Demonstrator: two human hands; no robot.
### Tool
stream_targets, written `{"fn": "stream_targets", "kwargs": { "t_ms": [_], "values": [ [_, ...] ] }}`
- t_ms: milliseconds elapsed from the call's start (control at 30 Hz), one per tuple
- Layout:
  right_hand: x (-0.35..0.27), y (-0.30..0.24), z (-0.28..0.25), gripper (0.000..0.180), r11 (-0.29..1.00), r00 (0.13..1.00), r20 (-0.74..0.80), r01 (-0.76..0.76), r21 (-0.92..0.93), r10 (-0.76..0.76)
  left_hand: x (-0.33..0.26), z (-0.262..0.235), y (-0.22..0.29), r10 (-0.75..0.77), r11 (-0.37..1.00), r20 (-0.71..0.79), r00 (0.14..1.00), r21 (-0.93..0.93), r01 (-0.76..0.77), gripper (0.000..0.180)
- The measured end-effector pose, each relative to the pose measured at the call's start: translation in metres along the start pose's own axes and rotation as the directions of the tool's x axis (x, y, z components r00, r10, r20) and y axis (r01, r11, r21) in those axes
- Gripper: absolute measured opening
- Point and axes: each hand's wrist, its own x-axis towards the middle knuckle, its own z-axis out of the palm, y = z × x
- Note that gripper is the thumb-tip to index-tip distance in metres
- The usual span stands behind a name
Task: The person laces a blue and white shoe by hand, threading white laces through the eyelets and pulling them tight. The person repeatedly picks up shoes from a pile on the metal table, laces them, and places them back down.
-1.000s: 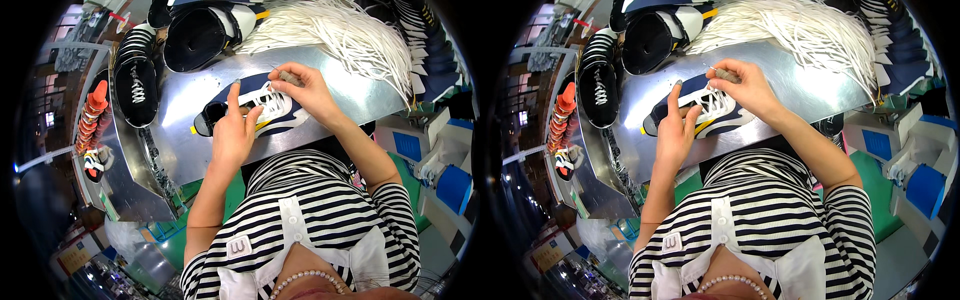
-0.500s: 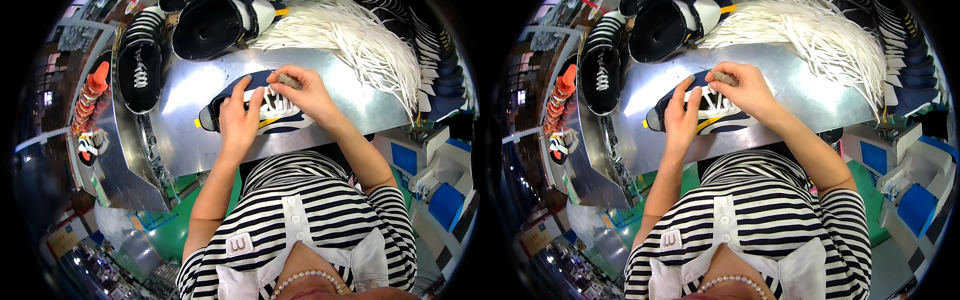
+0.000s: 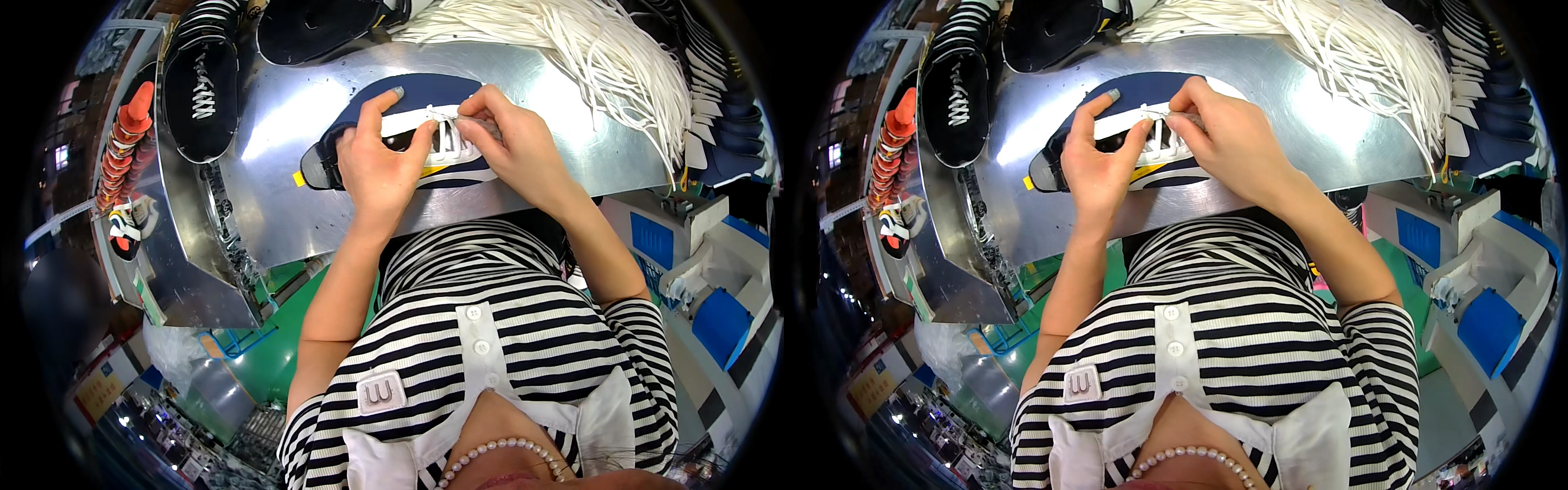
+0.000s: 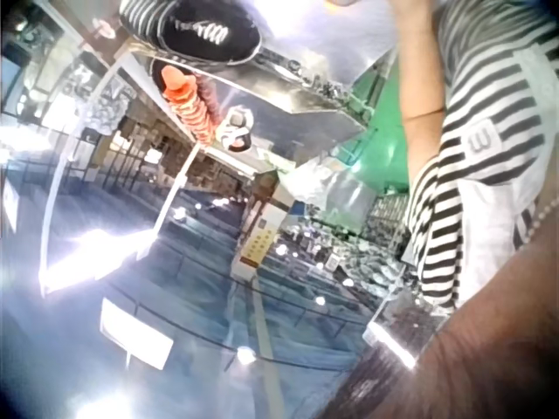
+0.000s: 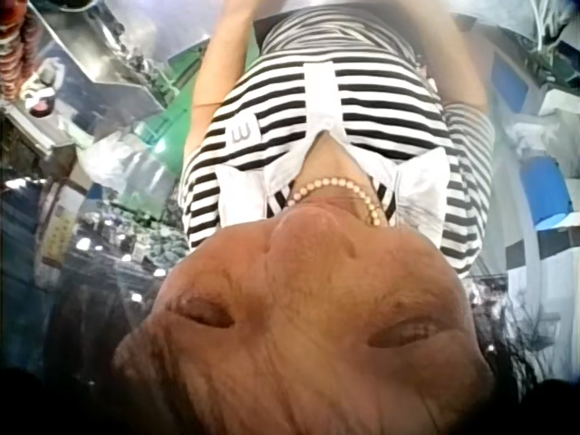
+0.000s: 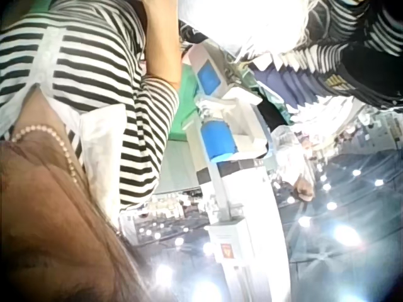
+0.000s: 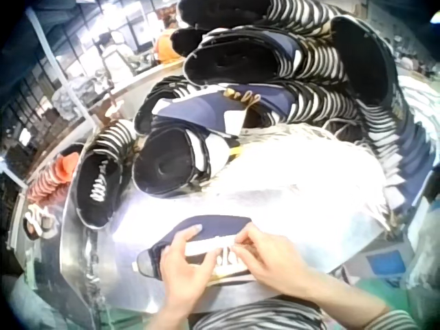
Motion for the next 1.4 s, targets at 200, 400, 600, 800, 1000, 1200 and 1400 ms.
{"fn": "stream_targets", "kwargs": {
  "t_ms": [200, 400, 600, 800, 1000, 1200, 1400],
  "values": [
    [0.005, -0.003, -0.004, 0.015, 0.99, 0.998, 0.06, 0.034, -0.134, -0.027, -0.004, -0.001, -0.001, 0.04, 0.999, -0.014, 0.999, 0.003, -0.04, 0.049],
    [0.001, -0.003, -0.006, 0.014, 0.995, 0.993, 0.098, -0.069, 0.075, 0.061, -0.005, -0.007, 0.011, 0.037, 0.998, 0.028, 0.999, 0.047, -0.038, 0.045],
    [0.0, -0.01, -0.005, 0.014, 0.996, 0.992, 0.095, -0.082, 0.033, 0.078, -0.008, -0.005, 0.005, 0.046, 0.998, -0.033, 0.998, 0.037, -0.044, 0.049],
    [0.009, -0.015, -0.008, 0.012, 0.988, 0.99, 0.138, 0.002, -0.152, 0.02, -0.007, -0.006, 0.005, 0.017, 0.995, 0.013, 1.0, -0.097, -0.016, 0.047],
    [0.03, -0.013, -0.012, 0.009, 0.933, 0.924, 0.357, 0.241, -0.267, -0.137, -0.011, -0.013, 0.012, -0.107, 0.921, 0.112, 0.988, -0.363, 0.141, 0.039],
    [0.033, -0.014, 0.016, 0.013, 0.851, 0.945, 0.299, 0.26, -0.456, -0.129, -0.015, -0.005, 0.006, -0.139, 0.908, 0.12, 0.983, -0.38, 0.175, 0.035],
    [0.035, 0.001, 0.048, 0.021, 0.866, 0.968, 0.15, 0.246, -0.435, -0.2, -0.003, -0.002, 0.011, -0.157, 0.85, 0.078, 0.985, -0.496, 0.175, 0.034]
  ]
}}
